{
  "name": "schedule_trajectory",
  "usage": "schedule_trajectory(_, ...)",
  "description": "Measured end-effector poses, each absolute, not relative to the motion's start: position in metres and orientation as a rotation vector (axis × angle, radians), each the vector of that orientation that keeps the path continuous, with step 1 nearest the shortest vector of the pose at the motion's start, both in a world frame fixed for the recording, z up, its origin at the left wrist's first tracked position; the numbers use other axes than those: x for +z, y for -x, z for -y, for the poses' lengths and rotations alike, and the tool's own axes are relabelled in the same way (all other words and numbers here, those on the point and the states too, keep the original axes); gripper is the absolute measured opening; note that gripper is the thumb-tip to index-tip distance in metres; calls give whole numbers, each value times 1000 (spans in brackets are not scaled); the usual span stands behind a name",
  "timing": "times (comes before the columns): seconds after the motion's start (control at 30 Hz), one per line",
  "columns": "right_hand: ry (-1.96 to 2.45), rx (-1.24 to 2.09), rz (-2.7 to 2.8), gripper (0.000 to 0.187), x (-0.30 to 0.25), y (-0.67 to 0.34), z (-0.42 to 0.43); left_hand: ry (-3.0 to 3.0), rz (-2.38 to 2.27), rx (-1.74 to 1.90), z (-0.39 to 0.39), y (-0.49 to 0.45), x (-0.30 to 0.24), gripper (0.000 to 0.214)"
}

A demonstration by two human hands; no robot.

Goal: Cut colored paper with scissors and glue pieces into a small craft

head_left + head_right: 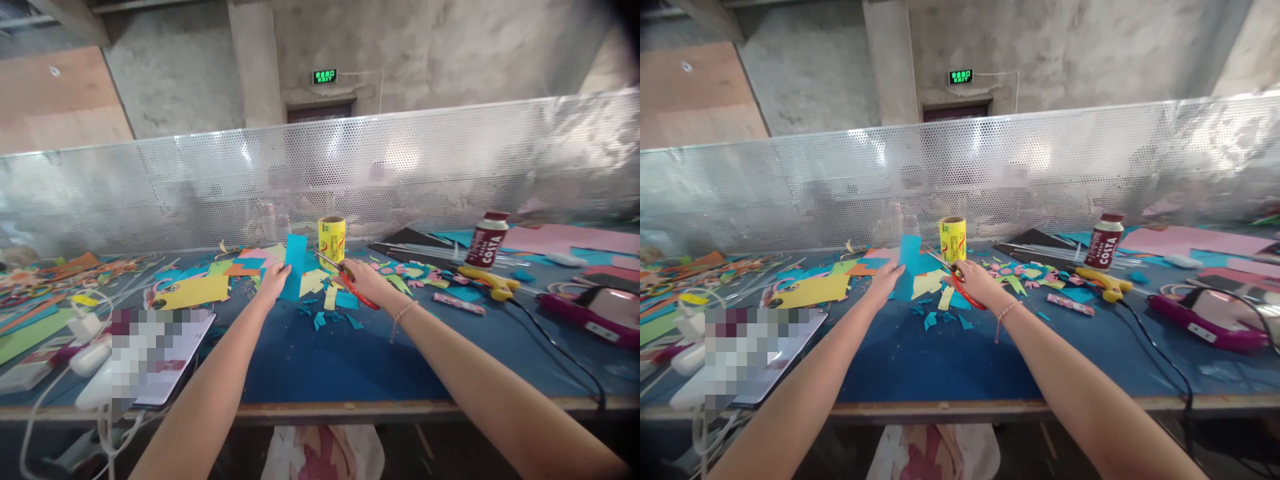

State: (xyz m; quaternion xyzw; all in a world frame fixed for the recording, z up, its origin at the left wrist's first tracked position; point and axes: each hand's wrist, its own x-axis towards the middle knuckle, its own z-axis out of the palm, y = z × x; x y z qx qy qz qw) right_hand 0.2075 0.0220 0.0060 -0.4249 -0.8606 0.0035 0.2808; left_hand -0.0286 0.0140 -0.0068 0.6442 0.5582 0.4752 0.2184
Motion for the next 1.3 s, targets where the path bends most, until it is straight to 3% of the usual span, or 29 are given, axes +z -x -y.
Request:
schedule_trajectory(0.17,1142,-83,2196,34,10,-212,-23,-2003,-1609,1208,-13,31,0,26)
schedule_trajectory(0.3,1105,-131,2253,36,13,-221,-26,-2183,-1835,1010,-4,36,9,32)
schedule_trajectory(0.4,1094,-128,2371,35,15,-226,-26,-2226,-2173,763,3,41,12,24)
schedule_trajectory(0.5,1069,-119,2477,36,17,-227,-21,-2325,-2184,593,6,45,11,26)
schedule_trajectory(0.73,1033,-32,2592,37,25,-229,-16,-2506,-2061,599,4,49,4,45)
schedule_trajectory(1.3,1091,392,2679,43,32,-234,-14,-2784,-1859,575,8,35,9,52)
